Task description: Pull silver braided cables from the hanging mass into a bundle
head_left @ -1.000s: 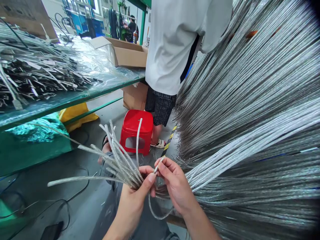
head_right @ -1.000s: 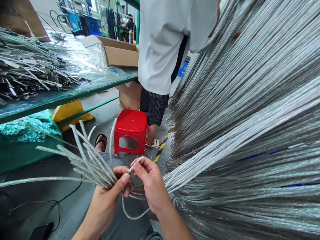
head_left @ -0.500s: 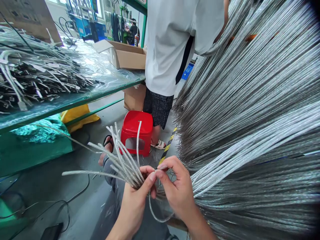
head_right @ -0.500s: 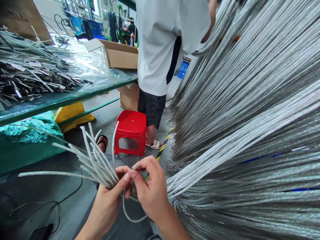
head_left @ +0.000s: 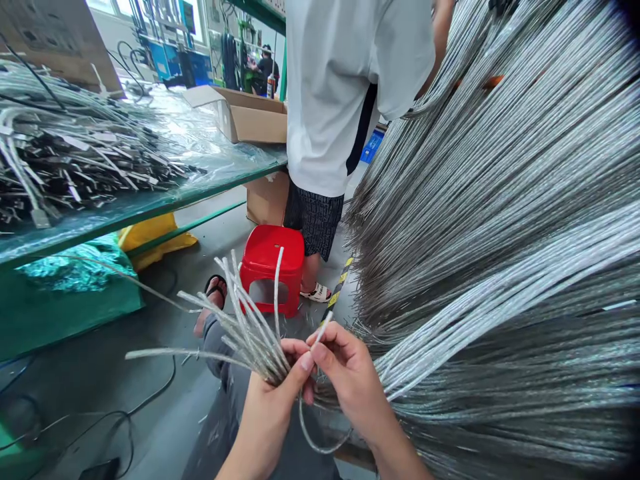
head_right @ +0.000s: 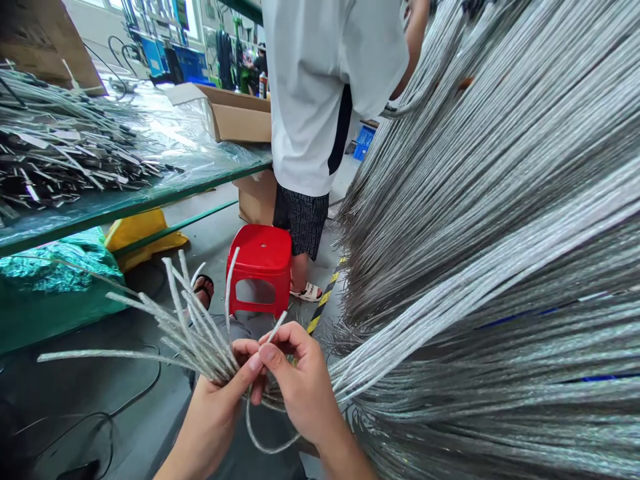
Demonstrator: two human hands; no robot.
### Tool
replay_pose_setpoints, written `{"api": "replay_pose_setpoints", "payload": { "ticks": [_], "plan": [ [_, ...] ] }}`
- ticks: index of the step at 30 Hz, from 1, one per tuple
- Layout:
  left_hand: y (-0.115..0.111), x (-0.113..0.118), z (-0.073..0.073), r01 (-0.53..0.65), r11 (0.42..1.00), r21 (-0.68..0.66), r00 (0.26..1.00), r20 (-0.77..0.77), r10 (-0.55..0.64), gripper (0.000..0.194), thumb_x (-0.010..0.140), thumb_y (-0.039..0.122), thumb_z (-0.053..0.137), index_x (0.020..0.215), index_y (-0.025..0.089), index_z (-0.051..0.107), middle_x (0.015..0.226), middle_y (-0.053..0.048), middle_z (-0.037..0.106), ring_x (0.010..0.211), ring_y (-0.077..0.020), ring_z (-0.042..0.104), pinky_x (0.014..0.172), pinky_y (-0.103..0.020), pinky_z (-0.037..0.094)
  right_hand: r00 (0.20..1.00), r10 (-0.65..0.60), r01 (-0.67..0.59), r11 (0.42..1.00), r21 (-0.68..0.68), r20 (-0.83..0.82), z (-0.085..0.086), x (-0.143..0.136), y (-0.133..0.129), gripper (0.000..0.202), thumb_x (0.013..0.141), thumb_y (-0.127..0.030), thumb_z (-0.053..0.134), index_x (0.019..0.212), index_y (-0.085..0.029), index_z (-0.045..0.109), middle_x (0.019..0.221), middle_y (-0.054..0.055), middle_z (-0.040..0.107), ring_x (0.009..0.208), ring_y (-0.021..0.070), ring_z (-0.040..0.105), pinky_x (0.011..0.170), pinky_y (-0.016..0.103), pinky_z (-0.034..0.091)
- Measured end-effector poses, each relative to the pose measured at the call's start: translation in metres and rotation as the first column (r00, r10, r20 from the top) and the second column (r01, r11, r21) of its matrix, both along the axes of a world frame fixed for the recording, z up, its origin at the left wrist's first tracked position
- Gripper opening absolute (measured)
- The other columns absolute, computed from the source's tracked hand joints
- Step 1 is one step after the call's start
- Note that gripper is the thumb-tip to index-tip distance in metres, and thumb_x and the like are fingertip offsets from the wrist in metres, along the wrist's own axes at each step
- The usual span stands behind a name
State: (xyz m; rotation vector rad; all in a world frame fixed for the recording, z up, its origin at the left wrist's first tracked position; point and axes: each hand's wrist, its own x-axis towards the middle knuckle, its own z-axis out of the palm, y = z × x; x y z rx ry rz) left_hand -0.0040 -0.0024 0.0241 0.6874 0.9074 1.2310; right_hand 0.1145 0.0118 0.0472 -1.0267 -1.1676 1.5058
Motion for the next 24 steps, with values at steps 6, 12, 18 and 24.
{"api": "replay_pose_setpoints", "payload": {
  "ticks": [6, 12, 18, 24],
  "plan": [
    [-0.006, 0.009, -0.004, 0.068, 0.994, -0.081, 0.995, 0.084, -0.061, 0.038, 0.071, 0.05, 0.077, 0.083, 0.014, 0.069, 0.051, 0.003, 0.059, 0.041, -0.0105, 0.051, 0.045, -0.022, 0.043, 0.956, -0.24, 0.219, 0.967, 0.134, 0.17, 0.002, 0.002, 0.004, 0.029, 0.089, -0.045, 0.062, 0.076, -0.019, 0.056, 0.068, -0.004, 0.048, 0.061, 0.0098, 0.045, 0.058, 0.022, 0.038],
    [-0.004, 0.016, -0.005, -0.025, 0.994, -0.105, 0.992, 0.118, 0.038, 0.041, 0.066, 0.052, 0.08, 0.067, 0.015, 0.063, 0.039, 0.006, 0.047, 0.033, -0.0065, 0.042, 0.037, -0.017, 0.034, 0.957, -0.191, 0.161, 0.976, 0.147, 0.219, 0.006, 0.002, 0.004, 0.032, 0.089, -0.044, 0.061, 0.072, -0.018, 0.055, 0.068, -0.003, 0.047, 0.065, 0.0114, 0.042, 0.062, 0.024, 0.036],
    [-0.001, 0.027, -0.002, -0.047, 0.988, -0.149, 0.988, 0.139, 0.068, 0.046, 0.065, 0.055, 0.08, 0.066, 0.016, 0.057, 0.034, 0.011, 0.037, 0.029, -0.0028, 0.027, 0.033, -0.015, 0.025, 0.946, -0.324, 0.324, 0.946, 0.02, -0.004, -0.006, -0.008, 0.009, 0.032, 0.085, -0.045, 0.067, 0.073, -0.017, 0.058, 0.069, -0.004, 0.048, 0.067, 0.0108, 0.039, 0.064, 0.023, 0.035],
    [0.003, 0.034, -0.001, -0.059, 0.977, -0.207, 0.986, 0.14, 0.089, 0.052, 0.057, 0.059, 0.082, 0.072, 0.016, 0.06, 0.034, 0.011, 0.036, 0.03, -0.0038, 0.028, 0.033, -0.015, 0.022, 0.849, -0.488, 0.441, 0.865, -0.238, -0.202, -0.007, -0.018, 0.019, 0.036, 0.068, -0.048, 0.081, 0.071, -0.017, 0.062, 0.069, -0.003, 0.051, 0.065, 0.0109, 0.042, 0.063, 0.023, 0.038]
  ]
}}
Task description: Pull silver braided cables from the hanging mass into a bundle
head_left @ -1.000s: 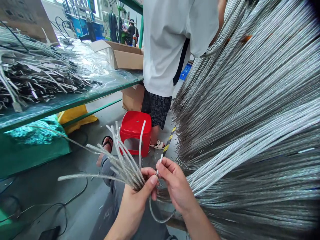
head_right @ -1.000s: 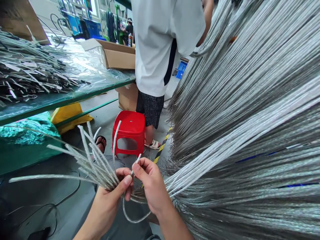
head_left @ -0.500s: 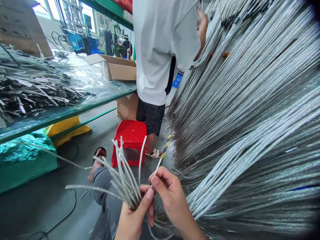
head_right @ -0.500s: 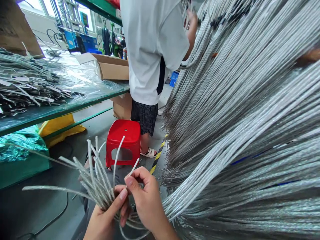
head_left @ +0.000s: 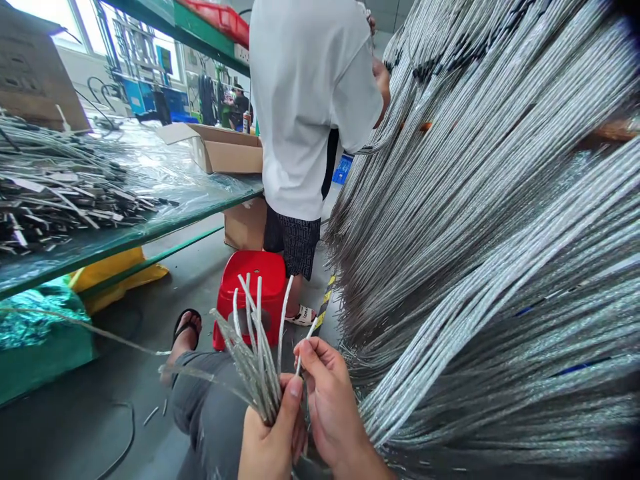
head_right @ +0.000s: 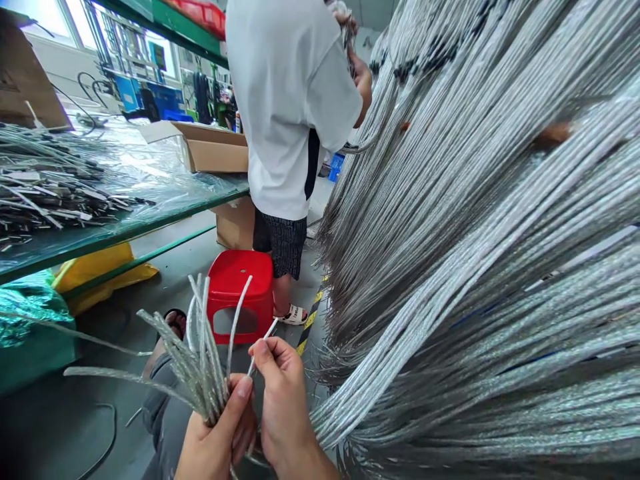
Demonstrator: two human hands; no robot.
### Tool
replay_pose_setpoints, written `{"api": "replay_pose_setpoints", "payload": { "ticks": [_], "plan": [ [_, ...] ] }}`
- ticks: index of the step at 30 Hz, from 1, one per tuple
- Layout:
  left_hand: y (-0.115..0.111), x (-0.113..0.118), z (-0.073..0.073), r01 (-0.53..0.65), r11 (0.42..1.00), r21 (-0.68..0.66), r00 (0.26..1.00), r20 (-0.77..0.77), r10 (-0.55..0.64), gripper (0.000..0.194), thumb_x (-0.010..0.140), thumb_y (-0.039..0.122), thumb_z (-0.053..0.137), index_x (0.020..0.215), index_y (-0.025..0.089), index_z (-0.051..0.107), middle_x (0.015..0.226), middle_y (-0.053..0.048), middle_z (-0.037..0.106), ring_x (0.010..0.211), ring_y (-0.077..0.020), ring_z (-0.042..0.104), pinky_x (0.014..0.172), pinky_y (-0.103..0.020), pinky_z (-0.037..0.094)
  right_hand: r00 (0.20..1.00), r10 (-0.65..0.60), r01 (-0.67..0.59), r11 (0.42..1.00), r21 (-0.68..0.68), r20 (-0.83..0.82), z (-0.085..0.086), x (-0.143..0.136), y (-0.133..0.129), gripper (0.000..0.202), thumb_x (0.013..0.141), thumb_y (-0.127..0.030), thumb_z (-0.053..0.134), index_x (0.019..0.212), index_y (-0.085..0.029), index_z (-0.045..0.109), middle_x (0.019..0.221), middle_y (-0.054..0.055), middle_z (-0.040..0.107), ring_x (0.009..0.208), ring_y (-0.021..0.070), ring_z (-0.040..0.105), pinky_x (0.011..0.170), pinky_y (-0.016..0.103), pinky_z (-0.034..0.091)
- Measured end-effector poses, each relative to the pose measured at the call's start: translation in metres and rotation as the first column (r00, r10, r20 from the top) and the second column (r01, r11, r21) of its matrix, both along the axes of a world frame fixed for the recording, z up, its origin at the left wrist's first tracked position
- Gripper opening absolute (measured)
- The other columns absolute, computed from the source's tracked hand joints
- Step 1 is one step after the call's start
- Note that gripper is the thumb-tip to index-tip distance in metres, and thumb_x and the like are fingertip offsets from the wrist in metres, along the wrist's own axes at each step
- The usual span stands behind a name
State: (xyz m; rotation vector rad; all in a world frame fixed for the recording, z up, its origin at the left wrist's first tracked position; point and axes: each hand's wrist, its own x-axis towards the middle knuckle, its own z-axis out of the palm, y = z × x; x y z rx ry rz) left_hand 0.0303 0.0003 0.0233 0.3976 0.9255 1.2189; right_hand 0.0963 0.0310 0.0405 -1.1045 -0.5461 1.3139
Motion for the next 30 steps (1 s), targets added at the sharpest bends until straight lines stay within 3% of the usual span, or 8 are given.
{"api": "replay_pose_setpoints", "payload": {
  "ticks": [10, 13, 18, 21, 24, 26, 28, 30],
  "plan": [
    [-0.006, 0.007, 0.007, -0.038, 0.999, 0.006, 0.999, -0.023, 0.038, 0.05, 0.057, 0.06, 0.082, 0.069, 0.017, 0.06, 0.035, 0.011, 0.033, 0.03, -0.003, 0.023, 0.033, -0.016, 0.02, 0.996, -0.084, 0.083, 0.996, 0.034, 0.016, 0.007, 0.002, 0.012, 0.036, 0.061, -0.047, 0.083, 0.068, -0.018, 0.062, 0.067, -0.002, 0.054, 0.064, 0.012, 0.045, 0.061, 0.024, 0.038],
    [-0.015, 0.008, 0.001, -0.031, 0.999, 0.018, 0.999, -0.042, 0.032, 0.047, 0.06, 0.059, 0.081, 0.066, 0.018, 0.059, 0.035, 0.011, 0.031, 0.03, -0.0036, 0.023, 0.033, -0.017, 0.019, 0.988, -0.152, 0.151, 0.983, 0.102, 0.004, 0.02, 0.023, 0.026, 0.034, 0.063, -0.045, 0.081, 0.07, -0.018, 0.061, 0.068, -0.003, 0.052, 0.061, 0.0108, 0.043, 0.061, 0.025, 0.04],
    [-0.026, 0.002, -0.012, -0.036, 0.999, -0.024, 0.999, 0.037, 0.037, 0.046, 0.062, 0.058, 0.08, 0.064, 0.017, 0.058, 0.034, 0.011, 0.031, 0.029, -0.0037, 0.027, 0.034, -0.017, 0.023, 0.918, -0.397, 0.385, 0.892, 0.237, 0.005, 0.043, 0.076, 0.047, 0.034, 0.068, -0.045, 0.078, 0.07, -0.02, 0.055, 0.068, -0.006, 0.047, 0.055, 0.008, 0.037, 0.059, 0.023, 0.04],
    [-0.02, -0.007, -0.011, -0.028, 1.0, 0.002, 0.997, 0.069, 0.028, 0.043, 0.066, 0.055, 0.08, 0.068, 0.016, 0.062, 0.038, 0.009, 0.041, 0.031, -0.0043, 0.035, 0.036, -0.016, 0.029, 0.927, -0.235, 0.166, 0.956, 0.241, 0.292, 0.034, 0.082, 0.037, 0.042, 0.078, -0.055, 0.069, 0.063, -0.019, 0.053, 0.062, -0.004, 0.047, 0.057, 0.0107, 0.039, 0.06, 0.025, 0.039],
    [-0.011, -0.016, -0.007, -0.04, 0.997, 0.07, 0.998, 0.048, 0.037, 0.037, 0.07, 0.05, 0.079, 0.071, 0.016, 0.066, 0.049, 0.005, 0.052, 0.039, -0.0074, 0.046, 0.042, -0.019, 0.037, 0.777, -0.019, -0.105, 0.982, 0.159, 0.629, 0.018, 0.069, 0.011, 0.035, 0.085, -0.052, 0.063, 0.077, -0.018, 0.063, 0.072, 0.001, 0.058, 0.07, 0.0154, 0.052, 0.069, 0.028, 0.043],
    [-0.007, -0.021, -0.004, -0.07, 0.995, 0.075, 0.997, 0.022, 0.068, 0.035, 0.071, 0.049, 0.078, 0.075, 0.016, 0.069, 0.059, 0.002, 0.06, 0.05, -0.0104, 0.054, 0.051, -0.021, 0.044, 0.656, 0.152, -0.331, 0.938, 0.101, 0.739, 0.013, 0.057, -0.008, 0.027, 0.087, -0.043, 0.064, 0.099, -0.019, 0.065, 0.089, 0.004, 0.064, 0.085, 0.0189, 0.058, 0.079, 0.031, 0.045],
    [-0.004, -0.025, -0.004, -0.122, 0.992, 0.023, 0.992, 0.01, 0.122, 0.034, 0.07, 0.048, 0.079, 0.081, 0.017, 0.072, 0.074, -0.001, 0.066, 0.065, -0.0138, 0.06, 0.063, -0.023, 0.049, 0.507, 0.3, -0.544, 0.839, 0.03, 0.808, 0.013, 0.046, -0.023, 0.029, 0.084, -0.036, 0.069, 0.109, -0.023, 0.063, 0.101, 0.004, 0.064, 0.094, 0.0211, 0.06, 0.085, 0.033, 0.046],
    [-0.003, -0.027, -0.004, -0.175, 0.984, -0.04, 0.985, -0.001, 0.175, 0.037, 0.066, 0.049, 0.081, 0.086, 0.019, 0.074, 0.087, -0.003, 0.07, 0.082, -0.0176, 0.062, 0.073, -0.025, 0.05, 0.365, 0.341, -0.634, 0.772, -0.037, 0.866, 0.013, 0.039, -0.033, 0.039, 0.076, -0.029, 0.077, 0.111, -0.025, 0.063, 0.107, 0.005, 0.063, 0.099, 0.0232, 0.06, 0.086, 0.034, 0.047]
  ]
}}
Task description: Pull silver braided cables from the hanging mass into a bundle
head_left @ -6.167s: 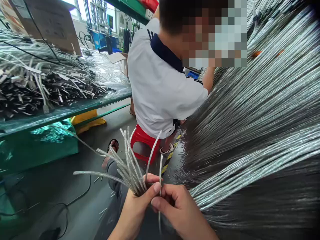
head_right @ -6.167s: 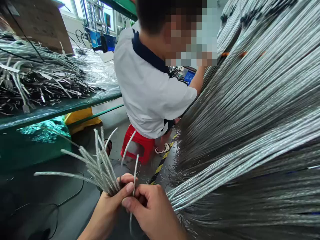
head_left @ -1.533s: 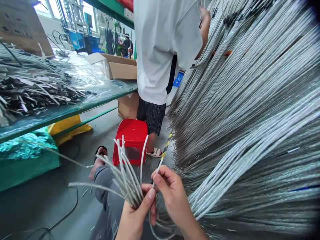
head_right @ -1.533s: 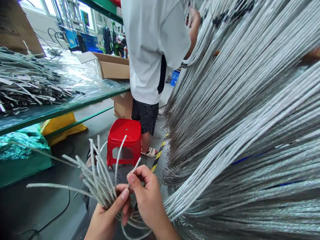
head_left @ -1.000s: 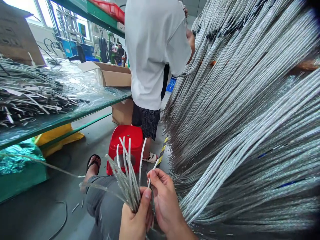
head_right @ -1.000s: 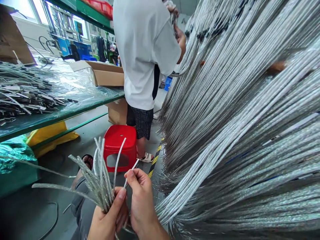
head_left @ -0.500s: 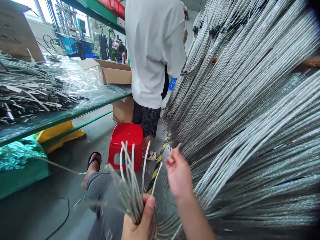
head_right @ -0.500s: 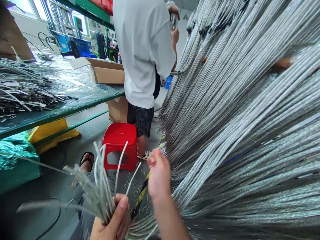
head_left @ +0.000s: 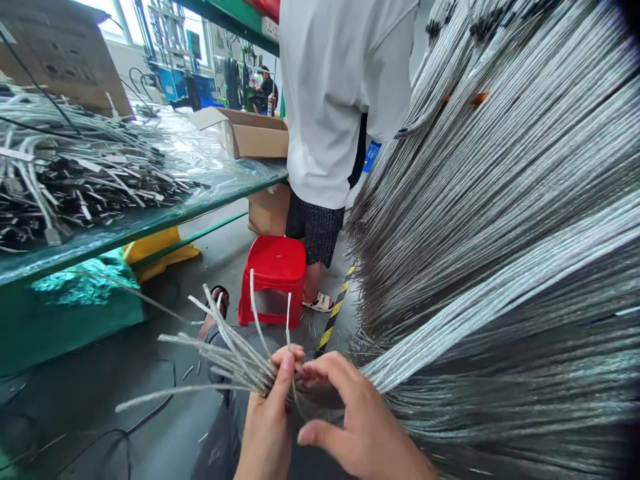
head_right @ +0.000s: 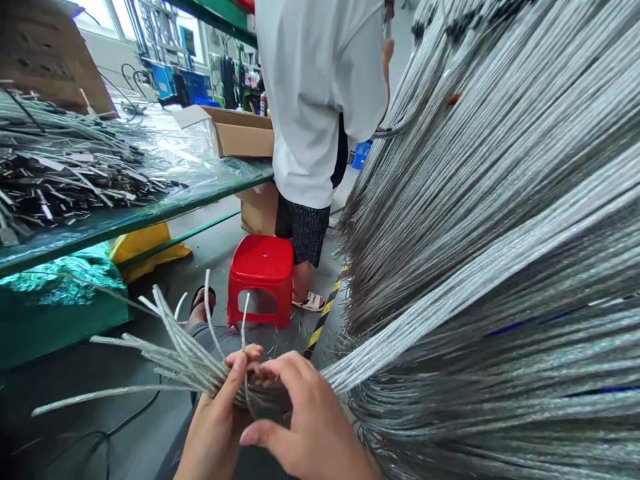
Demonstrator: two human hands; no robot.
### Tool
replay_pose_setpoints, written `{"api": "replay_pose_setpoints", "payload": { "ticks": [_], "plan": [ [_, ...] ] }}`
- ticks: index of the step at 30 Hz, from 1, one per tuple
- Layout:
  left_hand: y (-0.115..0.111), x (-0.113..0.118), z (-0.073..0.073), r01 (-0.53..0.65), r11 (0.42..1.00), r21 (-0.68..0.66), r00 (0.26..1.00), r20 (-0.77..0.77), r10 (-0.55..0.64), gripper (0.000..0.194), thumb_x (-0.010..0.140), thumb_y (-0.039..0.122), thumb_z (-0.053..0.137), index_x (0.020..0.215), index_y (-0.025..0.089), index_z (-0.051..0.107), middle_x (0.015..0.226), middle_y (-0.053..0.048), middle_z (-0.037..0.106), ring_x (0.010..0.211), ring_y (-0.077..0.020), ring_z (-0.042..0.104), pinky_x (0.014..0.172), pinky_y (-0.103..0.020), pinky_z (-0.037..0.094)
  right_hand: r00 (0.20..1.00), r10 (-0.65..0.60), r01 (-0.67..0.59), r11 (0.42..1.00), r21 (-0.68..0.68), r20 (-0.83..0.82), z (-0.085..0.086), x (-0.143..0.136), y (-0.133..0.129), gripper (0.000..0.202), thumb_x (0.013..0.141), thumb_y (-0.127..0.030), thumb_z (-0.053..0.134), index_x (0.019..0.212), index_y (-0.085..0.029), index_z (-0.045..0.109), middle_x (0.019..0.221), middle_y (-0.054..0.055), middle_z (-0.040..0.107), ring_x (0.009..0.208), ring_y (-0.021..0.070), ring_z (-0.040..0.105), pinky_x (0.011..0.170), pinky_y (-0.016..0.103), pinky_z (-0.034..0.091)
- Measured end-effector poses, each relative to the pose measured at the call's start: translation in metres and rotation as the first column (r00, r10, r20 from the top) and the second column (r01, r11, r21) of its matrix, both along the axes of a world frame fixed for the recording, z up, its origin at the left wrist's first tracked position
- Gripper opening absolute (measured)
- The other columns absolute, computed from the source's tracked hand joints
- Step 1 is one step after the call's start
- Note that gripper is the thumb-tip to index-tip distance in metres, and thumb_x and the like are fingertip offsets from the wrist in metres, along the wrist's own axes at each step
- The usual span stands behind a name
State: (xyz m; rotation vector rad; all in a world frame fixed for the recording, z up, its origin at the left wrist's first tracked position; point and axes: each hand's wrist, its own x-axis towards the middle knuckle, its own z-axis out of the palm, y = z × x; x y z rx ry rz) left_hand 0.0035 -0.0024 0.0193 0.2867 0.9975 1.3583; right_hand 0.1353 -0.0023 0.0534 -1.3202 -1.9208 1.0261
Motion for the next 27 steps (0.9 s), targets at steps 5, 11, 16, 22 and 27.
{"api": "replay_pose_setpoints", "payload": {
  "ticks": [5, 11, 16, 22, 27],
  "plan": [
    [0.002, -0.001, 0.0, -0.014, 1.0, -0.017, 1.0, -0.012, 0.014, 0.045, 0.063, 0.053, 0.082, 0.091, 0.019, 0.076, 0.098, -0.006, 0.071, 0.099, -0.0235, 0.061, 0.083, -0.028, 0.048, 0.993, -0.072, 0.06, 0.991, 0.119, 0.094, -0.01, -0.009, -0.009, 0.017, 0.084, -0.018, 0.067, 0.099, -0.024, 0.065, 0.103, 0.004, 0.063, 0.094, 0.0209, 0.062, 0.081, 0.03, 0.049],
    [-0.004, 0.001, -0.002, 0.069, 0.997, 0.019, 0.996, 0.061, -0.07, 0.042, 0.072, 0.051, 0.076, 0.095, 0.016, 0.075, 0.076, -0.006, 0.07, 0.076, -0.0187, 0.063, 0.071, -0.027, 0.049, 0.926, -0.374, 0.353, 0.902, 0.249, 0.043, -0.012, 0.0, 0.014, 0.016, 0.094, -0.034, 0.055, 0.096, -0.022, 0.064, 0.086, 0.004, 0.068, 0.076, 0.0181, 0.064, 0.068, 0.027, 0.047],
    [-0.01, 0.005, -0.008, 0.082, 0.992, 0.1, 0.995, 0.046, -0.086, 0.033, 0.076, 0.045, 0.075, 0.092, 0.017, 0.076, 0.075, -0.002, 0.067, 0.057, -0.011, 0.056, 0.064, -0.026, 0.049, 0.79, -0.541, 0.465, 0.836, 0.292, 0.29, -0.01, 0.022, 0.065, 0.024, 0.092, -0.04, 0.056, 0.102, -0.02, 0.066, 0.081, 0.006, 0.072, 0.071, 0.0229, 0.066, 0.063, 0.031, 0.042],
    [-0.009, 0.004, -0.012, 0.12, 0.984, 0.128, 0.989, 0.066, -0.13, 0.03, 0.077, 0.043, 0.075, 0.093, 0.017, 0.076, 0.073, -0.002, 0.067, 0.056, -0.0118, 0.059, 0.064, -0.028, 0.05, 0.844, -0.425, 0.354, 0.9, 0.254, 0.328, -0.014, 0.019, 0.074, 0.03, 0.086, -0.03, 0.064, 0.114, -0.019, 0.065, 0.105, 0.01, 0.069, 0.089, 0.0252, 0.065, 0.077, 0.036, 0.046],
    [-0.01, 0.008, -0.027, 0.14, 0.985, 0.105, 0.985, 0.083, -0.149, 0.032, 0.072, 0.043, 0.078, 0.091, 0.017, 0.077, 0.072, -0.004, 0.072, 0.069, -0.0186, 0.067, 0.067, -0.028, 0.051, 0.99, -0.099, 0.09, 0.992, -0.09, -0.098, -0.001, -0.016, 0.04, 0.028, 0.096, -0.04, 0.051, 0.113, -0.025, 0.067, 0.111, 0.004, 0.066, 0.093, 0.0171, 0.065, 0.082, 0.029, 0.049]
  ]
}}
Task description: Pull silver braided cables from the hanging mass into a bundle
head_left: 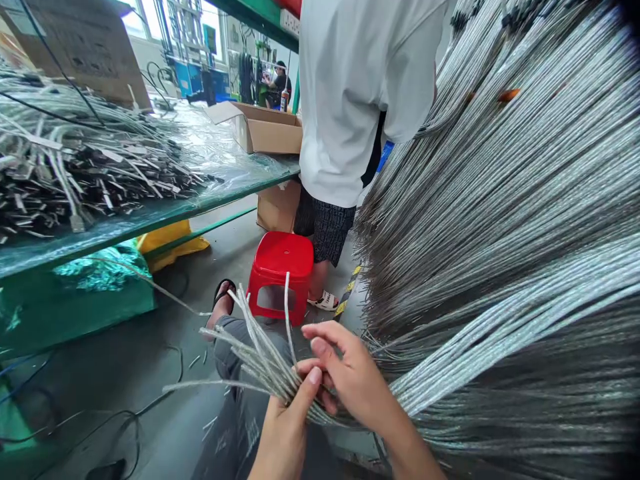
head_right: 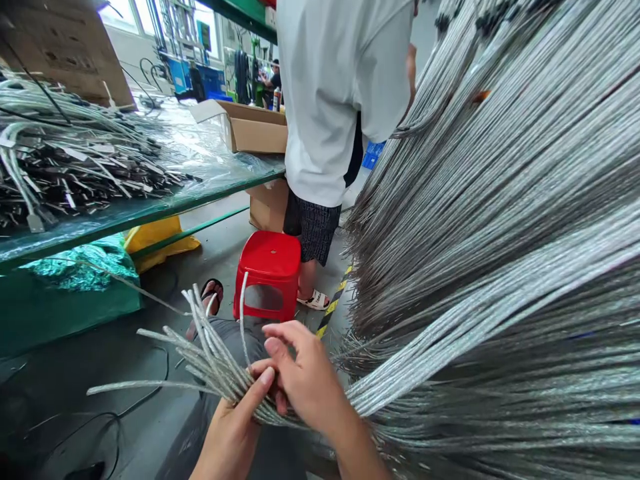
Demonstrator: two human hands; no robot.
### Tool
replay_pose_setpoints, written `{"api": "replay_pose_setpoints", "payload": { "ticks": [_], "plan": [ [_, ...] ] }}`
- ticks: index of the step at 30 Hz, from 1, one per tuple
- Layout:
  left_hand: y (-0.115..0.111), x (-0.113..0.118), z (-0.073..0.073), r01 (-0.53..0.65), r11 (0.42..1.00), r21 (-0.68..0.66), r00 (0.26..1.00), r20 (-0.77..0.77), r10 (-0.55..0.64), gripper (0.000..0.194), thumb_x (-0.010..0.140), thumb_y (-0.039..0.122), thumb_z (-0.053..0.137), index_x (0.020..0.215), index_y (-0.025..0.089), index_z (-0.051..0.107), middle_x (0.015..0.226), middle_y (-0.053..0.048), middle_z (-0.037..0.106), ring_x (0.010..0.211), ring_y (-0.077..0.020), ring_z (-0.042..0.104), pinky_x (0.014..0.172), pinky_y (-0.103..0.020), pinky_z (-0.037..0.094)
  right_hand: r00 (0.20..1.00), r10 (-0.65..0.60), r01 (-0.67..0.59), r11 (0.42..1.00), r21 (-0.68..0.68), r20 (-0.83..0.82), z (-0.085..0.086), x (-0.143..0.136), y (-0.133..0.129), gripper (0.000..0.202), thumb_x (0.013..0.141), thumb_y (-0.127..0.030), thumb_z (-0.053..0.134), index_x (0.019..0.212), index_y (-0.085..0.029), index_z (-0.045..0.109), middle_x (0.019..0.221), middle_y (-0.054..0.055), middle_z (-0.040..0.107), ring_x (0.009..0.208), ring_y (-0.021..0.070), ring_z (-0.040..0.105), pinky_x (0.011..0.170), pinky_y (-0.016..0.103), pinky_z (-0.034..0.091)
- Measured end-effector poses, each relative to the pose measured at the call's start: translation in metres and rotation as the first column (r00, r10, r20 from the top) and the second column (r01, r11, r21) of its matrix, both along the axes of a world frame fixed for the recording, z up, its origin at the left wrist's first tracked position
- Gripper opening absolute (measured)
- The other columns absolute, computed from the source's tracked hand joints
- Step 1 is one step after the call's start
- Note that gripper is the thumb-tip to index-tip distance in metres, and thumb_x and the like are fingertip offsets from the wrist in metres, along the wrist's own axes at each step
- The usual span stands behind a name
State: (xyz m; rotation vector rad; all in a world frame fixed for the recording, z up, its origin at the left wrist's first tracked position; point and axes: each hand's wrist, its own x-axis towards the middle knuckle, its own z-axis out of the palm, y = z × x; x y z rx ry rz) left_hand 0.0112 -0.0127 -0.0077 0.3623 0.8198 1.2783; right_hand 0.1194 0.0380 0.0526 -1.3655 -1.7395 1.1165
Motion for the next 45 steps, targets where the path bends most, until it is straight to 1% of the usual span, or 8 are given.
{"api": "replay_pose_setpoints", "payload": {
  "ticks": [3, 6, 10, 12, 18, 29, 36, 45],
  "plan": [
    [-0.003, 0.003, -0.011, -0.041, 0.997, -0.062, 0.999, -0.004, 0.041, 0.04, 0.066, 0.041, 0.084, 0.099, 0.02, 0.077, 0.093, -0.006, 0.076, 0.104, -0.0275, 0.065, 0.089, -0.034, 0.051, 0.988, 0.081, -0.096, 0.99, -0.108, -0.134, 0.004, -0.014, -0.009, 0.027, 0.094, -0.043, 0.054, 0.099, -0.022, 0.072, 0.097, 0.003, 0.069, 0.083, 0.0158, 0.065, 0.073, 0.026, 0.049],
    [-0.003, 0.003, -0.011, -0.019, 0.997, -0.078, 1.0, -0.018, 0.017, 0.045, 0.065, 0.042, 0.084, 0.104, 0.021, 0.077, 0.112, -0.008, 0.074, 0.12, -0.0304, 0.057, 0.103, -0.039, 0.042, 0.977, -0.036, 0.005, 0.99, -0.143, -0.212, 0.0, -0.013, -0.003, 0.025, 0.09, -0.043, 0.061, 0.087, -0.02, 0.071, 0.081, 0.002, 0.068, 0.073, 0.0145, 0.063, 0.064, 0.024, 0.047],
    [0.0, -0.005, 0.006, -0.041, 0.997, -0.063, 0.999, 0.002, 0.041, 0.04, 0.07, 0.045, 0.08, 0.102, 0.019, 0.077, 0.104, -0.01, 0.075, 0.104, -0.0263, 0.066, 0.096, -0.036, 0.047, 0.739, -0.399, 0.427, 0.901, -0.081, -0.543, -0.002, 0.012, 0.009, 0.027, 0.088, -0.048, 0.062, 0.085, -0.021, 0.063, 0.067, -0.004, 0.058, 0.06, 0.0088, 0.054, 0.061, 0.02, 0.048],
    [0.004, -0.01, 0.015, -0.115, 0.99, -0.078, 0.993, 0.024, 0.117, 0.036, 0.07, 0.042, 0.08, 0.098, 0.019, 0.078, 0.087, -0.006, 0.075, 0.08, -0.0181, 0.068, 0.079, -0.028, 0.053, 0.677, -0.425, 0.453, 0.884, -0.115, -0.601, 0.0, 0.023, 0.007, 0.029, 0.086, -0.049, 0.065, 0.086, -0.021, 0.063, 0.061, -0.006, 0.049, 0.052, 0.0074, 0.047, 0.051, 0.017, 0.045],
    [0.012, -0.013, 0.027, -0.168, 0.984, -0.054, 0.986, -0.028, 0.166, 0.035, 0.073, 0.042, 0.078, 0.097, 0.016, 0.076, 0.059, 0.004, 0.058, 0.047, -0.0058, 0.047, 0.054, -0.019, 0.044, 0.954, -0.024, -0.08, 0.942, -0.327, -0.3, -0.005, 0.01, -0.034, 0.038, 0.091, -0.051, 0.056, 0.082, -0.016, 0.064, 0.06, -0.003, 0.05, 0.044, 0.0056, 0.039, 0.04, 0.017, 0.032],
    [0.011, -0.021, 0.031, -0.127, 0.991, -0.04, 0.987, -0.108, 0.122, 0.035, 0.068, 0.042, 0.081, 0.089, 0.016, 0.073, 0.064, 0.002, 0.064, 0.044, -0.004, 0.043, 0.045, -0.017, 0.035, 0.982, 0.122, -0.153, 0.96, -0.235, -0.141, 0.0, 0.006, -0.046, 0.03, 0.096, -0.044, 0.052, 0.086, -0.02, 0.067, 0.075, -0.001, 0.059, 0.064, 0.0108, 0.05, 0.059, 0.022, 0.038],
    [0.002, -0.025, 0.026, -0.005, 0.997, 0.074, 0.973, -0.229, 0.022, 0.029, 0.073, 0.044, 0.077, 0.075, 0.016, 0.069, 0.052, 0.005, 0.052, 0.045, -0.0066, 0.041, 0.043, -0.017, 0.034, 0.975, -0.077, 0.065, 0.996, -0.066, -0.21, 0.004, 0.006, -0.034, 0.032, 0.094, -0.049, 0.052, 0.104, -0.021, 0.063, 0.09, 0.003, 0.063, 0.086, 0.0165, 0.059, 0.078, 0.027, 0.044],
    [-0.001, -0.02, 0.025, 0.029, 0.996, 0.084, 0.957, -0.29, -0.004, 0.03, 0.073, 0.045, 0.076, 0.07, 0.016, 0.068, 0.054, 0.003, 0.052, 0.046, -0.0084, 0.042, 0.043, -0.019, 0.035, 0.987, -0.087, 0.104, 0.987, 0.125, -0.138, 0.019, -0.005, -0.028, 0.02, 0.096, -0.034, 0.052, 0.082, -0.02, 0.055, 0.078, -0.001, 0.057, 0.073, 0.0128, 0.053, 0.068, 0.024, 0.042]
  ]
}}
